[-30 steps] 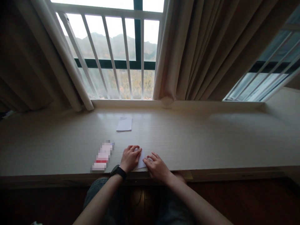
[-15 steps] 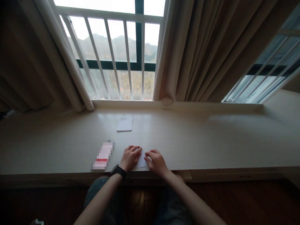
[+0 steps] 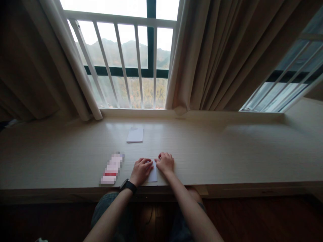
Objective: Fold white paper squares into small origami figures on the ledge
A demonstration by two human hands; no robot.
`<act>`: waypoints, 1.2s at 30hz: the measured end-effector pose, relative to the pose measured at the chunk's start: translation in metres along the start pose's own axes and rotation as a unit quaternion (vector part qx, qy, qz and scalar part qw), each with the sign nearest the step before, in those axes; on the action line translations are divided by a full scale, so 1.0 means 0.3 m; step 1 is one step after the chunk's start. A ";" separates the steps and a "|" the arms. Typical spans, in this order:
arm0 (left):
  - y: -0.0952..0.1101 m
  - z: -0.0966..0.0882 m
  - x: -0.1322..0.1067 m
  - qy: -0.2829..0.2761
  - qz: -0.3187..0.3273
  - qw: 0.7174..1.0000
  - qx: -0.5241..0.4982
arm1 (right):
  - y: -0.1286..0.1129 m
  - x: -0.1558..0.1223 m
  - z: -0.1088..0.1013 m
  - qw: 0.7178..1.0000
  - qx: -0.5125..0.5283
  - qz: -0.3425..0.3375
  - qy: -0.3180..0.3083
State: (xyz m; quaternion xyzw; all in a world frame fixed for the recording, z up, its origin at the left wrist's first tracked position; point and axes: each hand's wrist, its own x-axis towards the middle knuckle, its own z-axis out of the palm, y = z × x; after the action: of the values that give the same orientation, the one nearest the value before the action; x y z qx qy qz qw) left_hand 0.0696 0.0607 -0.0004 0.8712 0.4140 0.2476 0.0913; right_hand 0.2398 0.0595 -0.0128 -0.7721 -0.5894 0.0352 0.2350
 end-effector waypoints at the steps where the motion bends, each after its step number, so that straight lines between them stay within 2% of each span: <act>1: 0.000 -0.001 0.000 -0.001 -0.002 1.000 -0.001 | -0.007 0.006 0.003 1.000 -0.003 0.014 0.001; 3: 0.000 -0.002 0.000 -0.001 -0.006 1.000 -0.005 | -0.018 0.012 0.005 0.999 -0.009 0.039 0.001; 5: -0.003 0.000 -0.001 0.002 -0.009 1.000 -0.013 | -0.022 0.008 0.001 0.999 -0.003 0.031 -0.011; 10: -0.025 0.025 -0.003 0.050 -0.028 0.996 -0.071 | -0.017 -0.020 -0.024 0.988 0.045 -0.117 -0.086; 13: -0.054 0.040 0.001 0.092 -0.068 0.983 -0.141 | -0.016 -0.026 -0.040 0.983 0.046 -0.129 -0.123; 15: -0.080 0.042 0.004 0.135 -0.130 0.959 -0.211 | -0.019 -0.029 -0.050 0.980 0.041 -0.138 -0.140; 17: -0.106 0.039 0.005 0.177 -0.219 0.916 -0.286 | -0.026 -0.033 -0.058 0.978 0.029 -0.150 -0.144; 19: -0.124 0.033 -0.001 0.190 -0.292 0.878 -0.327 | -0.036 -0.040 -0.062 0.978 0.015 -0.154 -0.142; 20: -0.128 0.029 -0.007 0.186 -0.311 0.871 -0.332 | -0.040 -0.043 -0.063 0.978 0.007 -0.150 -0.141; 22: -0.123 0.020 -0.024 0.166 -0.316 0.879 -0.316 | -0.048 -0.048 -0.060 0.980 -0.004 -0.137 -0.143; 25: -0.092 0.004 -0.056 0.135 -0.279 0.909 -0.277 | -0.050 -0.052 -0.049 0.983 0.005 -0.111 -0.146; 29: -0.052 -0.021 -0.089 0.109 -0.245 0.926 -0.266 | -0.030 -0.051 -0.033 0.982 0.103 -0.055 -0.147; 32: -0.038 -0.040 -0.098 0.066 -0.230 0.925 -0.294 | -0.007 -0.045 -0.034 0.955 0.257 -0.017 -0.150; 36: -0.037 -0.057 -0.091 0.034 -0.220 0.916 -0.333 | 0.019 -0.049 -0.040 0.865 0.474 0.029 -0.161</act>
State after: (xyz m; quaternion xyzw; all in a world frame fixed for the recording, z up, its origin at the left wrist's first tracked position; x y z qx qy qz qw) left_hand 0.0388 0.0460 0.0005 0.6682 0.4919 0.3744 0.4140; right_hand 0.2445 0.0409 -0.0076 -0.5684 -0.5085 0.4408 0.4733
